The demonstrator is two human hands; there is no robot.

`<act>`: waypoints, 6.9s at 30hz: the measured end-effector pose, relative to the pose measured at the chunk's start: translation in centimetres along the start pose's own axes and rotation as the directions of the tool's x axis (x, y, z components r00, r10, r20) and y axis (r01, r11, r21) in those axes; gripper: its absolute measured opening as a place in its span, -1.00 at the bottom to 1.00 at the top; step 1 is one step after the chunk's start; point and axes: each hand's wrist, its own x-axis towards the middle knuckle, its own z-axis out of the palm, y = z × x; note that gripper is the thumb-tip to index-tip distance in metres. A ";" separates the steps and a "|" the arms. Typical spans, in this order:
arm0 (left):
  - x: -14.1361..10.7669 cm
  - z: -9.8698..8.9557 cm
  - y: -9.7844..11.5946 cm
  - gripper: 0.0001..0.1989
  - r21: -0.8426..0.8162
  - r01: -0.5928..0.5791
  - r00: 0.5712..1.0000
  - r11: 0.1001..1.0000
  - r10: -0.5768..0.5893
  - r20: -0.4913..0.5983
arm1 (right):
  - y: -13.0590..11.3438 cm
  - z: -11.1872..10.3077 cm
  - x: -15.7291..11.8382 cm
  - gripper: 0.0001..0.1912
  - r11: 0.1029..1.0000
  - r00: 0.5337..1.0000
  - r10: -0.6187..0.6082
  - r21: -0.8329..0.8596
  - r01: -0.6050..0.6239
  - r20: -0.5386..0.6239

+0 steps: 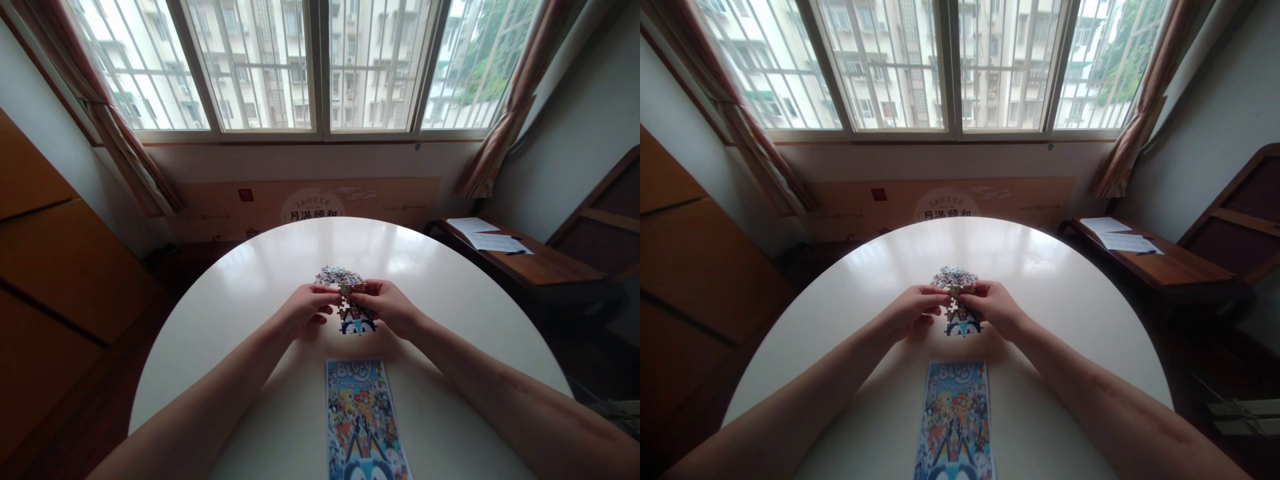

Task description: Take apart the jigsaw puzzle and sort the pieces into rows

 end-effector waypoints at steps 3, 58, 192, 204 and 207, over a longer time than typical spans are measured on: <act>-0.1 -0.1 0.1 -0.72 0.003 0.015 1.000 1.000 -0.016 0.013 | 0.2 -0.3 0.1 -0.55 1.000 1.000 0.021 -0.016 -0.020 0.017; -0.9 0.6 0.4 -0.67 -0.002 0.035 0.991 0.999 -0.034 0.127 | -1.4 0.2 -0.7 -0.69 0.984 0.993 0.016 0.173 -0.036 0.116; 1.3 -0.6 -1.0 -0.78 0.426 -0.456 0.842 0.782 0.534 -0.078 | -0.7 -0.8 0.1 -0.62 0.995 0.997 -0.054 0.082 0.059 -0.063; 4.5 -2.4 -1.7 -0.73 0.889 -0.326 0.691 0.321 0.723 -0.007 | -0.3 -0.7 0.6 -0.64 0.996 0.998 0.009 0.087 -0.004 -0.059; 4.2 -2.7 -1.5 -0.69 0.914 -0.316 0.621 0.256 0.784 -0.004 | 0.0 -0.7 0.6 -0.64 0.997 0.999 -0.004 0.080 0.008 -0.046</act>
